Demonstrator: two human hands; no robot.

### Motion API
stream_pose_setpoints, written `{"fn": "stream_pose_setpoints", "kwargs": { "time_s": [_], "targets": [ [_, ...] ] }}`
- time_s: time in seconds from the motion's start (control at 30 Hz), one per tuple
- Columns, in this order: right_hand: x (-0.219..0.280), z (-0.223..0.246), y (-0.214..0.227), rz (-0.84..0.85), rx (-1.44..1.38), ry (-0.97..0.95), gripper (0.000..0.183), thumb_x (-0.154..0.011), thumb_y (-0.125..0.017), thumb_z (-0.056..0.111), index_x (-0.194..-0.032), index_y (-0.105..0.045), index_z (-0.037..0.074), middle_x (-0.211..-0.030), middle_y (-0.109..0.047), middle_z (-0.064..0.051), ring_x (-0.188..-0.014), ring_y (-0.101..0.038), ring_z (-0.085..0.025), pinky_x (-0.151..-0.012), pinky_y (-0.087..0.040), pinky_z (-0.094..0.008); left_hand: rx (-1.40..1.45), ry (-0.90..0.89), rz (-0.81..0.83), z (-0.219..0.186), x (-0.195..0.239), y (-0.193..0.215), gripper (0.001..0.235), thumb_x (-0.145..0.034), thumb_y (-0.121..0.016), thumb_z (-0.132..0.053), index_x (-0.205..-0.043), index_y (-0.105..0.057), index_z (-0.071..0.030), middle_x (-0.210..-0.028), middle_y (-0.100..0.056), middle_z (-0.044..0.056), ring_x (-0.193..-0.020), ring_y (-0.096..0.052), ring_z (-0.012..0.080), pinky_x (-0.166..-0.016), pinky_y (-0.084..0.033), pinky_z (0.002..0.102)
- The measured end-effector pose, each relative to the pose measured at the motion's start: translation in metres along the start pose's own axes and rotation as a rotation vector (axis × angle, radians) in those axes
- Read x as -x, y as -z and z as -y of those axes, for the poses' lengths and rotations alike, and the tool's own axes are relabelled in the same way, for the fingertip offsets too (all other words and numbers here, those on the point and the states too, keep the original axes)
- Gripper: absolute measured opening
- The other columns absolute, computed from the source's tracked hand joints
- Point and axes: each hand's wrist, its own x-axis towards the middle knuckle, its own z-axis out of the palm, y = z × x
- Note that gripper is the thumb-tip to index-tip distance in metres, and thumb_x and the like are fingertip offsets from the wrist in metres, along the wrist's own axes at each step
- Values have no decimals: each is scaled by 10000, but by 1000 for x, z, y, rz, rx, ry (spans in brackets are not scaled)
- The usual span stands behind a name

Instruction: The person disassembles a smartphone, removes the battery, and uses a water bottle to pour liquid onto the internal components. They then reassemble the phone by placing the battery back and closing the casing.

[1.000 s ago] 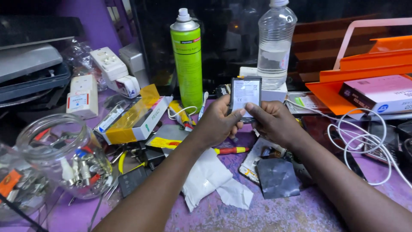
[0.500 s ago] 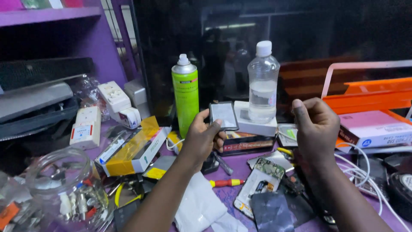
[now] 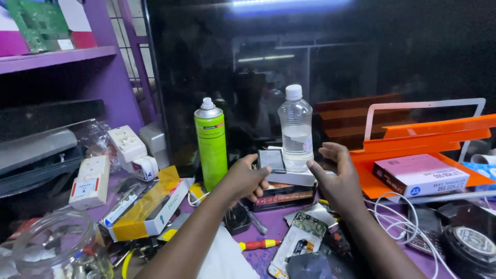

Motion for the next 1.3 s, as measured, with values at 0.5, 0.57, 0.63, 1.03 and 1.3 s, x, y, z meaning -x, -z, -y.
{"fn": "stream_pose_setpoints", "kwargs": {
  "time_s": [0.5, 0.57, 0.63, 1.03, 1.3],
  "targets": [
    [1, 38, 31, 858, 645, -442, 171, -980, -786, 266, -884, -812, 126, -676, -578, -2, -524, -458, -128, -392, -348, -280, -949, 156, 185, -9, 84, -35, 258, -865, -767, -462, -994, -733, -242, -1163, -739, -29, -1040, -678, 190, -877, -518, 388],
    [6, 56, 37, 946, 714, -412, 161, -927, -835, 324, -893, -815, 169, -769, -682, 37, -657, -571, -98, -561, -441, -254, -939, 146, 204, -4, 81, -42, 227, -918, -742, -417, -922, -710, -192, -1025, -732, 8, -951, -673, 205, -816, -525, 395],
    [14, 70, 38, 1036, 780, -380, 187, -874, -883, 384, -902, -817, 211, -863, -787, 77, -790, -685, -65, -730, -534, -226, -930, 140, 223, 0, 78, -46, 262, -971, -716, -371, -849, -687, -142, -887, -725, 45, -863, -668, 220, -755, -533, 401],
    [59, -9, 34, 877, 741, -593, 478, -852, -956, 166, -1141, -594, 282, -752, -703, 35, -683, -626, -81, -655, -511, -236, -909, 43, 207, 25, 66, -64, 247, -952, -738, -399, -987, -739, -155, -1063, -737, 58, -1039, -678, 306, -840, -535, 447],
    [36, -26, 79, 775, -73, -706, 161, -934, -793, -146, -1070, -868, -105, -688, -658, -171, -455, -427, -184, -395, -310, -293, -580, 46, 72, 14, 64, -51, 182, -959, -627, -329, -914, -706, -172, -1075, -766, 82, -1021, -691, 350, -842, -512, 490]
  ]
}}
